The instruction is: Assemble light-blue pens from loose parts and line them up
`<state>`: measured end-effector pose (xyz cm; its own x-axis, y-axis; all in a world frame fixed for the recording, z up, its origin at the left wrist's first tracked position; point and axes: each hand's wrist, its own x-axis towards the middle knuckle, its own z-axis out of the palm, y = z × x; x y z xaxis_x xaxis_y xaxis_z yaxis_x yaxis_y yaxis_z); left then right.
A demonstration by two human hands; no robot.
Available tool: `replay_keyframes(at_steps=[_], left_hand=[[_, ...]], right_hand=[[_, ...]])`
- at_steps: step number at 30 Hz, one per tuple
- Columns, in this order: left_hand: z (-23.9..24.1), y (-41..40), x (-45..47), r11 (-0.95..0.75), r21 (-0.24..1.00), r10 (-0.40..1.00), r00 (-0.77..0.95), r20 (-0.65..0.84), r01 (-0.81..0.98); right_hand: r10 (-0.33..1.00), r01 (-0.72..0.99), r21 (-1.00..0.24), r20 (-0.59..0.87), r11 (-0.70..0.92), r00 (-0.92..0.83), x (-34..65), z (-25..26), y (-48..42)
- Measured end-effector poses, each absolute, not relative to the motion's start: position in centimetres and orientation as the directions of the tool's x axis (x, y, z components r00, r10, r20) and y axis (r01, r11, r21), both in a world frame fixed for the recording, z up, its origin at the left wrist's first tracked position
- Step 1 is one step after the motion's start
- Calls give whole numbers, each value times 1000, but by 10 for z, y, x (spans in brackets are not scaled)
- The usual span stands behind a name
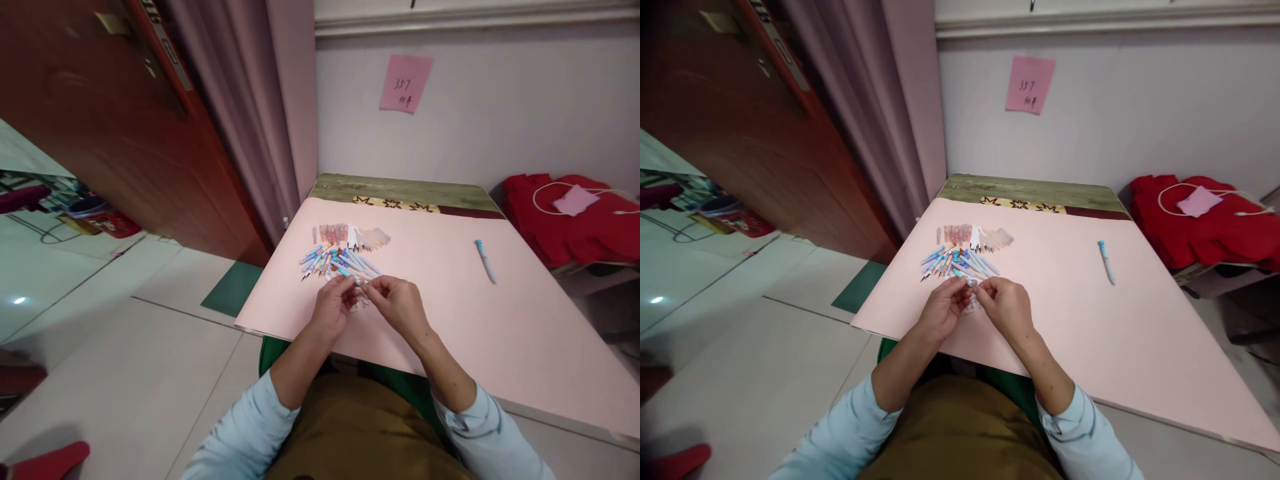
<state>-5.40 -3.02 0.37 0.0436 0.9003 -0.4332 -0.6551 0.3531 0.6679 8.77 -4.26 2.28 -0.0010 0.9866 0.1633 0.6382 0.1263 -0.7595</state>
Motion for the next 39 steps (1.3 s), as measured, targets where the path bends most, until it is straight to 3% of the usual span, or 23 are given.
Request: replay_keyframes(at_steps=[5, 12, 21, 27, 32, 39], left_hand=[[1, 0, -53, 368, 674, 907, 85, -413, -640], [-9, 38, -65, 318, 707, 946, 169, -275, -631], [8, 83, -46, 359, 740, 932, 259, -253, -568], [16, 111, -38, 396, 757, 901, 377, -213, -519], [1, 113, -31, 411, 688, 901, 382, -207, -598], [-1, 95, -26, 446, 462, 891, 331, -311, -767]], right_hand=[[995, 563, -823, 97, 72, 14, 89, 20, -15], [996, 209, -975, -82, -75, -26, 83, 8, 26], [987, 11, -995, -98, -101, 128, 90, 20, 56], [974, -24, -996, -87, -84, 211, 97, 29, 66], [969, -53, -995, -90, -80, 230, 102, 23, 70], [980, -5, -1000, -26, -25, 196, 96, 20, 69]])
